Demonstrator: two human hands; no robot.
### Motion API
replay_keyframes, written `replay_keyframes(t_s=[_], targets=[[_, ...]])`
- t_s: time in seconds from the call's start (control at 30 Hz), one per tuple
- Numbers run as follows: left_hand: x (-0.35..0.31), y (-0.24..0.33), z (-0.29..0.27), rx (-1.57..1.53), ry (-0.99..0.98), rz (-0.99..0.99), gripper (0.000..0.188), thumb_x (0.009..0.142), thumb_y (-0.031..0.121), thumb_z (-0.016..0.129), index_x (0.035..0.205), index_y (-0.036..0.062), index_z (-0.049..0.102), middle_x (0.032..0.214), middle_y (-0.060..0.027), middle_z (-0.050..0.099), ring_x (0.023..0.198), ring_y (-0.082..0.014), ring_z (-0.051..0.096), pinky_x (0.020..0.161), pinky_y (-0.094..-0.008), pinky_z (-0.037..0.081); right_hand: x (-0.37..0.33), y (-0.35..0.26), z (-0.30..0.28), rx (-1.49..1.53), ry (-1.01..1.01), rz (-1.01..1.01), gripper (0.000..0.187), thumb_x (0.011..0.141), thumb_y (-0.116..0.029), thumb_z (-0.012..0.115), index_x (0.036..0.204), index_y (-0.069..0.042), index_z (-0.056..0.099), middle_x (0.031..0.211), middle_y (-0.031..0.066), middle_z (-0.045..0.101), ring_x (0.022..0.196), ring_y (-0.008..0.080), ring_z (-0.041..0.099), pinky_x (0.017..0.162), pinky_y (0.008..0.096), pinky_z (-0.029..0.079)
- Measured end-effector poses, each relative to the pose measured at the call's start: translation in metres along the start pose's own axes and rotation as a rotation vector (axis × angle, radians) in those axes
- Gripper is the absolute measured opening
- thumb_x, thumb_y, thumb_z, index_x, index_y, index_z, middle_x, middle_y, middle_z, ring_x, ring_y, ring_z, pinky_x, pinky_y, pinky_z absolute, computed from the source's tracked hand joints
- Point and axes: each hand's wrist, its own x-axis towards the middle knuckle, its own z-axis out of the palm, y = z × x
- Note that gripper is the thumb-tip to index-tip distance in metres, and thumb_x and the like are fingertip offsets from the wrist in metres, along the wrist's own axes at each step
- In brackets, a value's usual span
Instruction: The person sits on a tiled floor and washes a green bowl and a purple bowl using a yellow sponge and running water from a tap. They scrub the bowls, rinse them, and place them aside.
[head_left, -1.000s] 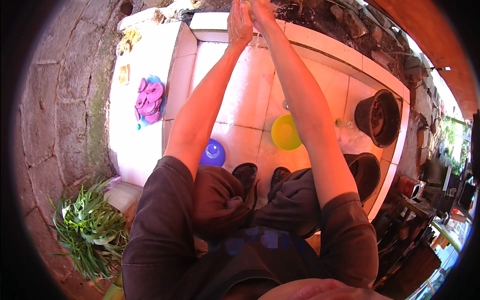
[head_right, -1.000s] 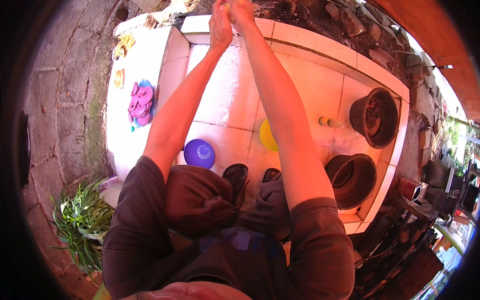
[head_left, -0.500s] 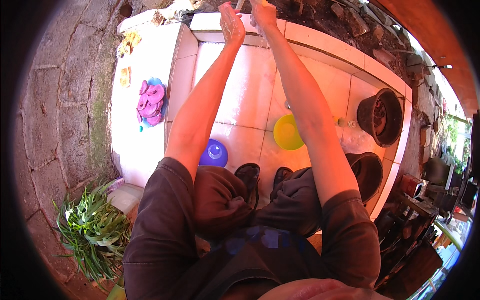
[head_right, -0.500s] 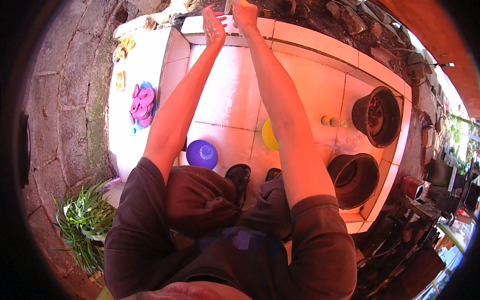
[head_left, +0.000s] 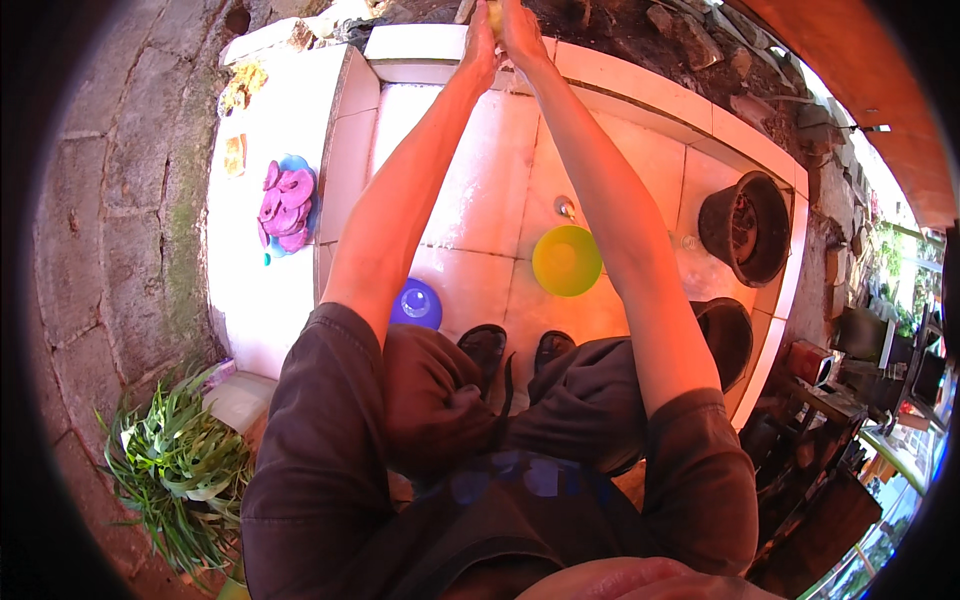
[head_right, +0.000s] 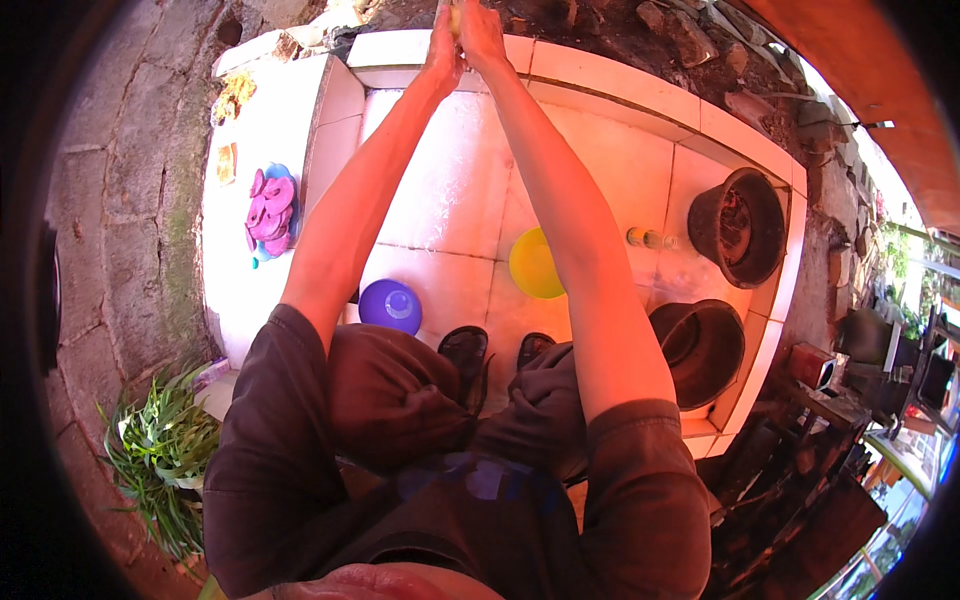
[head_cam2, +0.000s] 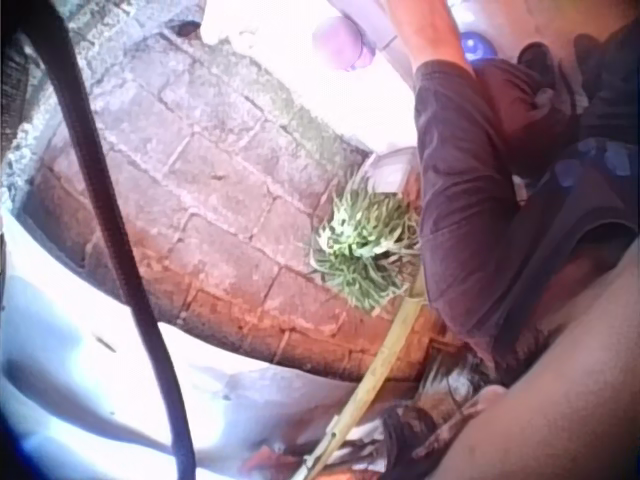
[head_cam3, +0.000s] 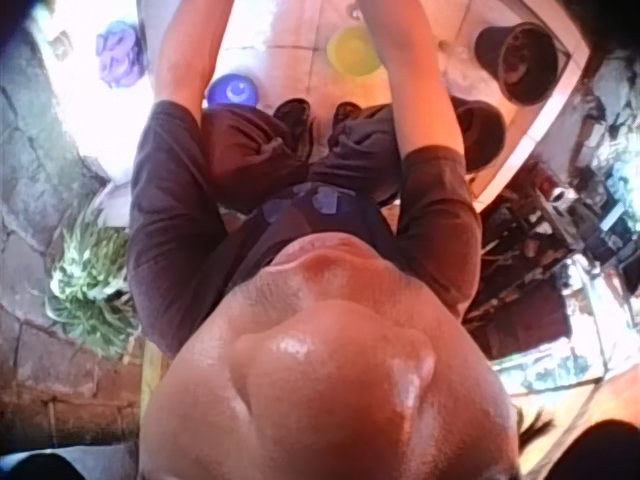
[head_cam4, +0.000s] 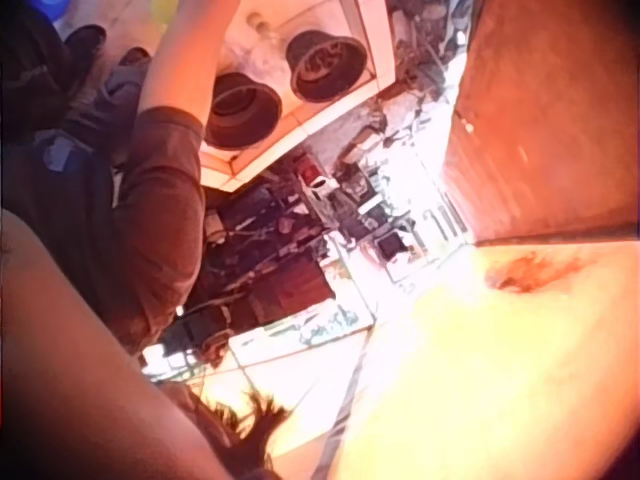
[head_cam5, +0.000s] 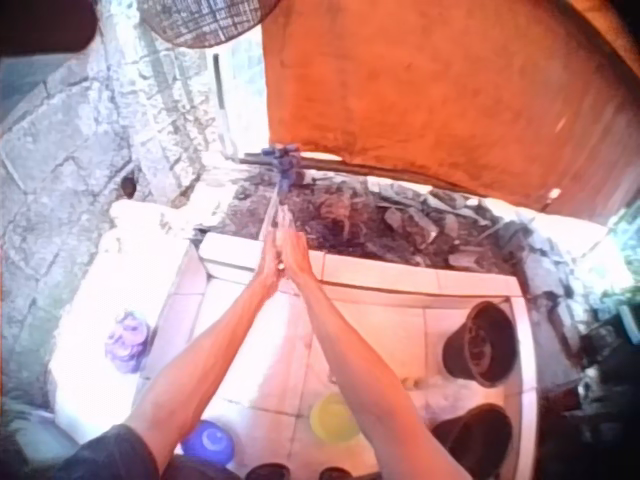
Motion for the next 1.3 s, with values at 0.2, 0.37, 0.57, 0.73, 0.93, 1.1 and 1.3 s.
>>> replay_keyframes(t_s=[0.2,0.37,0.57,0.73,0.93,1.1,1.3], targets=[[-0.011,0.007,0.016,-0.203,-0.035,-0.103,0.050,0.106,0.051,0.046,0.136,0.0111,0.052,0.127,-0.0105,0.060,0.106,-0.0242,0.061,0.084,-0.0432,0.055,-0.015,-0.008,-0.025,-0.387,-0.068,-0.156,0.063,0.105,-0.054,0.039,0.133,-0.002,0.063,0.127,0.0212,0.065,0.121,0.0374,0.059,0.101,0.0458,0.048],[-0.015,0.018,0.017,-0.232,-0.100,-0.162,0.032,0.103,0.041,0.056,0.116,0.0122,0.061,0.106,-0.0065,0.067,0.086,-0.0194,0.063,0.067,-0.0363,0.052,-0.037,-0.017,-0.044,-0.667,0.194,-0.197,0.064,0.105,-0.052,0.037,0.124,0.001,0.068,0.121,0.0253,0.069,0.120,0.0412,0.060,0.109,0.0441,0.041],[-0.019,0.018,0.023,-0.169,0.044,-0.104,0.026,0.102,0.034,0.058,0.104,0.0092,0.063,0.083,-0.0060,0.064,0.065,-0.0171,0.059,0.053,-0.0304,0.044,-0.034,-0.015,-0.055,-0.442,0.107,-0.080,0.068,0.106,-0.054,0.033,0.118,0.002,0.071,0.118,0.0224,0.072,0.117,0.0360,0.064,0.104,0.0436,0.043],[-0.027,0.023,0.028,-0.217,0.051,-0.096,0.031,0.103,0.035,0.056,0.099,0.0040,0.057,0.074,-0.0073,0.059,0.058,-0.0173,0.056,0.049,-0.0306,0.043,-0.039,-0.016,-0.050,-0.376,0.058,0.057,0.072,0.107,-0.056,0.030,0.113,0.002,0.073,0.108,0.0201,0.075,0.103,0.0303,0.070,0.093,0.0418,0.051],[-0.030,0.032,0.032,-0.141,0.141,-0.100,0.036,0.107,0.035,0.045,0.091,0.0036,0.048,0.065,-0.0079,0.054,0.050,-0.0176,0.051,0.044,-0.0318,0.041,-0.046,-0.023,-0.042,-0.339,0.038,0.052,0.078,0.106,-0.061,0.026,0.111,0.000,0.074,0.101,0.0147,0.075,0.089,0.0228,0.071,0.076,0.0343,0.057],[-0.020,0.026,0.024,-0.195,0.081,-0.131,0.039,0.110,0.037,0.035,0.098,0.0025,0.050,0.061,-0.0070,0.053,0.048,-0.0179,0.051,0.042,-0.0325,0.041,-0.031,-0.007,-0.043,-0.095,0.044,0.088,0.063,0.104,-0.059,0.045,0.112,-0.003,0.072,0.093,0.0111,0.072,0.082,0.0222,0.067,0.069,0.0377,0.057],[0.010,-0.002,0.011,-0.233,-0.060,-0.176,0.072,0.101,0.067,0.028,0.129,0.0105,0.062,0.114,-0.0110,0.070,0.104,-0.0324,0.068,0.084,-0.0491,0.057,-0.018,0.005,-0.039,-0.011,-0.055,-0.058,0.060,0.101,-0.057,0.054,0.119,-0.002,0.069,0.103,0.0123,0.070,0.097,0.0226,0.068,0.078,0.0399,0.058]])
